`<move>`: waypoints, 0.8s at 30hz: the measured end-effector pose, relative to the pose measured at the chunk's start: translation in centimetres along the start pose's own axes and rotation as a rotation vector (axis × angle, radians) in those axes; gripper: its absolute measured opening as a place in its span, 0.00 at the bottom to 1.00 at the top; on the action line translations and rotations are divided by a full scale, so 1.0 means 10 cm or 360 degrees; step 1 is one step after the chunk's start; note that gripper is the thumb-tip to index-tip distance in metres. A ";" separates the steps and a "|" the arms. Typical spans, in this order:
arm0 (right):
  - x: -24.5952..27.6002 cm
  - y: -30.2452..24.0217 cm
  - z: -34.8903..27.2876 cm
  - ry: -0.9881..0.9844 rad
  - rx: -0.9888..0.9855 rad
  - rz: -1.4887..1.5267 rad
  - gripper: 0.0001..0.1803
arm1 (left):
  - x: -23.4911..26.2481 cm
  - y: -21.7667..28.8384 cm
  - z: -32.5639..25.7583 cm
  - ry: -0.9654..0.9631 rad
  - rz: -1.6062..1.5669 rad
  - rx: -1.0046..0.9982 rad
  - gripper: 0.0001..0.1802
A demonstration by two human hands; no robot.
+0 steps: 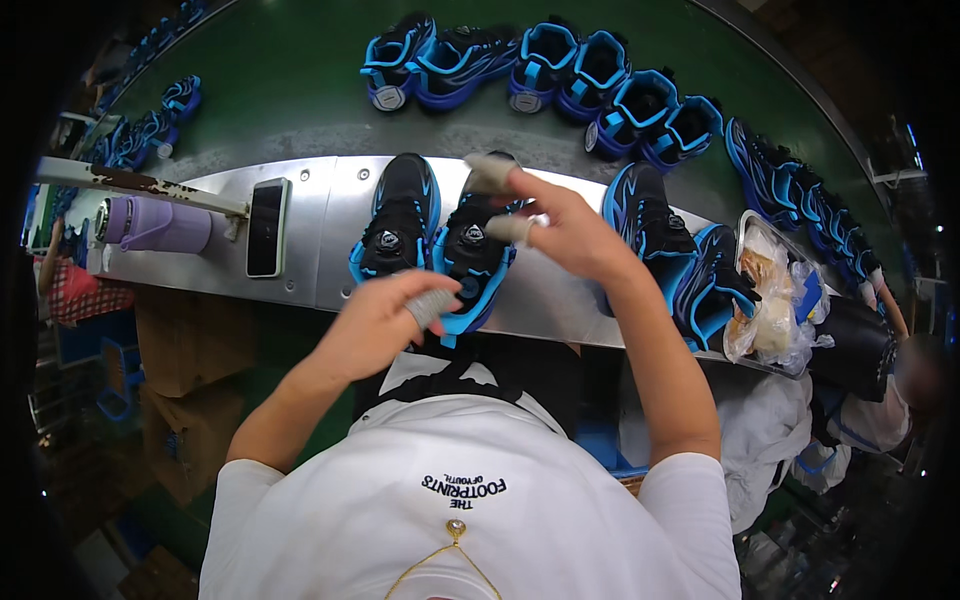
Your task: The person processes athletic shoes on an assembly line by picking up shoes from the workstation, adjusting and pressing the rotary dial lacing mechanisms by hand, and placing the shoes onto the conveyor belt.
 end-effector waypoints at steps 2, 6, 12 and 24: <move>-0.11 0.08 0.00 -0.0056 -0.0115 0.0135 0.34 | 0.00 -0.05 0.01 0.0001 -0.0135 0.0023 0.18; -0.22 -0.01 0.00 0.0249 -0.0118 -0.0340 0.30 | -0.17 -0.19 0.19 -0.0074 -0.0676 -0.0011 0.17; -0.19 -0.08 0.00 0.0255 0.0004 0.0167 0.20 | -0.19 -0.19 0.27 0.0090 -0.0940 -0.0098 0.17; -0.23 0.03 0.00 0.0442 0.0066 -0.0350 0.29 | -0.24 -0.19 0.30 0.0156 -0.0962 -0.0100 0.17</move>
Point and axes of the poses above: each hand's wrist, its own z-axis towards the middle knuckle, its own x-axis out of the back of the hand, y = z × x, the point moved 6 cm from there along z, towards the middle knuckle, and after that the axes turned 9 degrees about -y, right-handed, at the moved point
